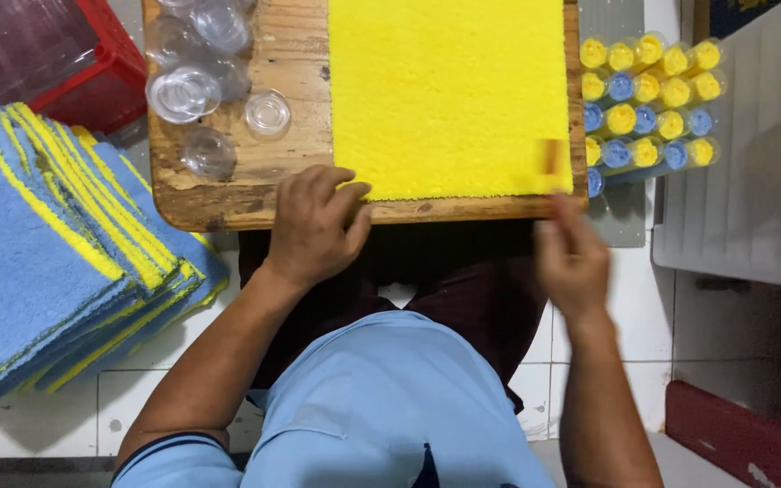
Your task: The person cleans a plastic tube with a blue microfiber cloth and then brushes a yellow microfiber cloth with a small brush to remove debris.
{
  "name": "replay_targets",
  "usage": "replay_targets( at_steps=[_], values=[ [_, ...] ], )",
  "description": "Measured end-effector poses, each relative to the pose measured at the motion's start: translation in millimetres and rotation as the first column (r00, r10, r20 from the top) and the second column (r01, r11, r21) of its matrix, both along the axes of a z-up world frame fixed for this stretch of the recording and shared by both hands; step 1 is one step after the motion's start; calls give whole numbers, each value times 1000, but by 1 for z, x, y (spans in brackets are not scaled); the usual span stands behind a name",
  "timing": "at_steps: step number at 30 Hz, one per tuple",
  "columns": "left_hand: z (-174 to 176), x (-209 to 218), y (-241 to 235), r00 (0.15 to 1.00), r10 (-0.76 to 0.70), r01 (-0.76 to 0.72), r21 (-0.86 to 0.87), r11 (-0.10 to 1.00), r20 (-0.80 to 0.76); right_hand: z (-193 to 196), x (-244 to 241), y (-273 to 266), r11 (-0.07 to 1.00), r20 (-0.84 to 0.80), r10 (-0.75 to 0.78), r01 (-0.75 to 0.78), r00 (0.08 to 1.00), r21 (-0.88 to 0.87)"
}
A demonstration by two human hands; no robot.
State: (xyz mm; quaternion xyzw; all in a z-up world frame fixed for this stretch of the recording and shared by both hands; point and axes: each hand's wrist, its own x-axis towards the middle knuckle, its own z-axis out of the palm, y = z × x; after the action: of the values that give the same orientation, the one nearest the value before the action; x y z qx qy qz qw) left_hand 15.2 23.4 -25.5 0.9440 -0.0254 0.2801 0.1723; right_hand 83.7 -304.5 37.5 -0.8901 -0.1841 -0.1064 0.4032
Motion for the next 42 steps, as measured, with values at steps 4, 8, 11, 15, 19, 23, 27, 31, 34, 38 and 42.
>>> replay_targets(
  at_steps=[4,8,11,15,19,23,27,31,34,38,42],
  values=[
    [2,4,-13,997,-81,80,58,995,15,-22,-20,69,969,1,193,-191,981,-156],
    [6,-5,-14,998,-67,68,122,990,-7,-30,-20,79,913,-56,251,-256,966,-319],
    [2,-6,-14,997,-73,67,132,989,35,-22,-13,45,935,-97,177,-198,979,-296],
    [-3,-8,-17,997,-67,62,115,991,43,-15,-2,-22,965,-117,34,-63,993,-255],
    [-3,-8,-20,998,-60,55,119,991,35,-15,11,-66,965,-85,-131,107,988,-240],
    [3,-12,-24,998,-57,55,83,995,23,13,7,-41,991,-82,-112,105,990,-86],
    [0,-17,-31,999,-31,29,104,994,26,-5,-4,22,996,-123,70,-63,990,61],
    [-9,-17,-31,999,-31,28,109,994,24,-11,-22,90,896,-69,323,-329,944,-297],
    [-11,-18,-31,1000,-19,16,139,990,21,-6,-16,107,857,-127,349,-371,929,-358],
    [-12,-19,-31,1000,-15,14,139,990,9,0,1,75,892,-312,232,-330,921,-310],
    [-13,-18,-33,1000,-7,6,121,993,12,7,14,11,940,-335,39,-148,941,-306]
  ],
)
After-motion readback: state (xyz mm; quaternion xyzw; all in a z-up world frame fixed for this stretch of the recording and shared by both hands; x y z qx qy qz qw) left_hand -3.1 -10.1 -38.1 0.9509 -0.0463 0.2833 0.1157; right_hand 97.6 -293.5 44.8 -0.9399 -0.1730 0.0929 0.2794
